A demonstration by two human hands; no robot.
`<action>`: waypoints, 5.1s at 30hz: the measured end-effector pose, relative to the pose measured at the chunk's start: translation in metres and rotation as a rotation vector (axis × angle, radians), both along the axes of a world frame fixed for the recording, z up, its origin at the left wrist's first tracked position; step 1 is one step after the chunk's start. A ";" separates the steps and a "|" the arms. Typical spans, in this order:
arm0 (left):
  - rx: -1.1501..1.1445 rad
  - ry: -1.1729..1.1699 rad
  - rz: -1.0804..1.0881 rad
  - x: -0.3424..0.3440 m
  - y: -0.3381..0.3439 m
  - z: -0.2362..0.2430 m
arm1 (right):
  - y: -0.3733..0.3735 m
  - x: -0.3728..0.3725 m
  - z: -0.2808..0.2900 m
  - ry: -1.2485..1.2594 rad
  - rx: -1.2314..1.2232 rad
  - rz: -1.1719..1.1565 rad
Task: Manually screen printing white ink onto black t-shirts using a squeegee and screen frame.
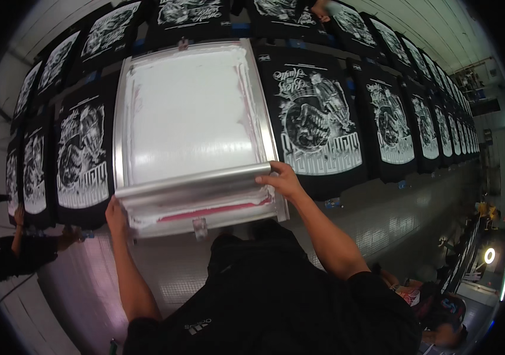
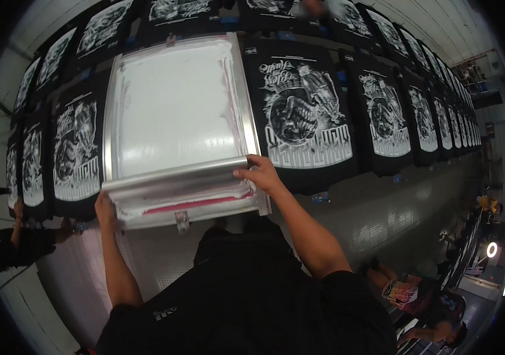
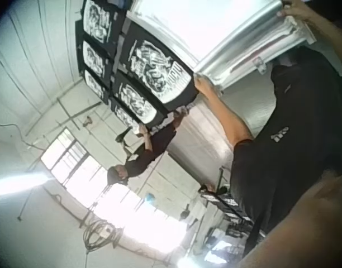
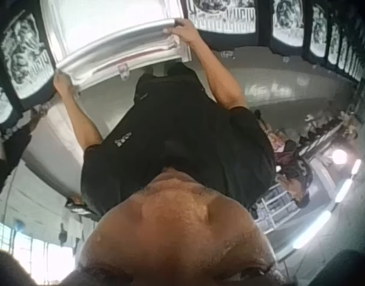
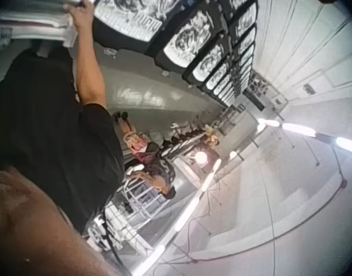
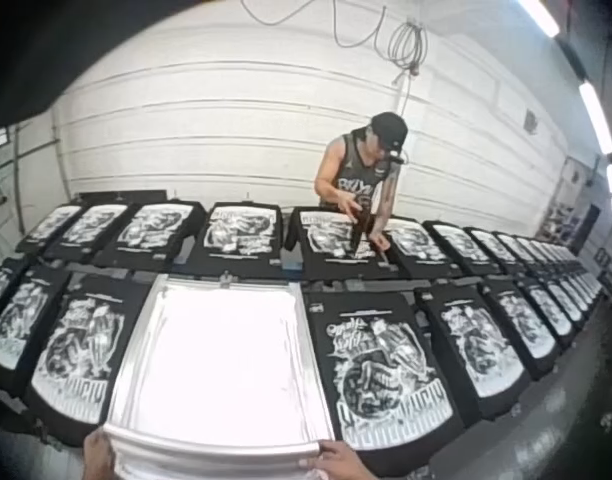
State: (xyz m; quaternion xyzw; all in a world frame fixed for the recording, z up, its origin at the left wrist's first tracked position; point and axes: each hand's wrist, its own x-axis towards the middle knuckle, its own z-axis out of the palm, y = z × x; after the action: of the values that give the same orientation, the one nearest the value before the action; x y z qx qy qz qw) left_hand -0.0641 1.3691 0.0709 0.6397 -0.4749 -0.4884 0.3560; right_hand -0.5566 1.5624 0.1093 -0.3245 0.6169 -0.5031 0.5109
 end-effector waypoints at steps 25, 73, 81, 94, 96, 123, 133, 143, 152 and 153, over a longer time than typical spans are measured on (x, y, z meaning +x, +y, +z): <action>-0.036 -0.222 -0.059 -0.433 0.219 -0.014 | 0.216 -0.436 -0.019 0.106 0.102 -0.158; -0.503 -0.377 -0.533 -0.461 0.205 0.090 | 0.206 -0.376 0.039 1.119 0.097 0.505; -0.531 -0.705 -1.061 -0.521 0.110 0.117 | 0.124 -0.421 0.044 0.966 0.179 0.547; -0.904 -1.000 -0.705 -0.635 -0.121 0.017 | -0.154 -0.513 -0.042 1.657 -0.214 0.286; -0.837 -1.014 -0.714 -0.635 -0.096 0.000 | -0.139 -0.510 -0.059 1.745 -0.163 0.320; -0.877 -0.892 -1.088 -0.693 -0.101 0.092 | 0.019 -0.470 0.005 1.309 0.186 0.487; -1.410 -0.601 -1.542 -0.867 -0.015 0.058 | 0.179 -0.344 0.031 0.726 0.520 -0.011; -1.102 -0.936 -1.680 -0.809 -0.044 0.097 | 0.142 -0.332 0.050 0.496 0.516 0.193; -0.546 -1.005 -1.017 -0.526 0.079 0.145 | -0.033 -0.445 0.074 1.263 -0.028 0.718; -0.499 -0.897 -0.889 -0.510 0.113 0.138 | -0.064 -0.444 0.080 1.320 -0.126 0.818</action>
State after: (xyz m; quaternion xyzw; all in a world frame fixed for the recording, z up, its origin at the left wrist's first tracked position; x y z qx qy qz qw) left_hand -0.5744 1.4820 0.2089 0.4229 -0.8930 -0.1517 0.0269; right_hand -1.0001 1.4985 0.1890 -0.7870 0.5949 -0.0114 0.1634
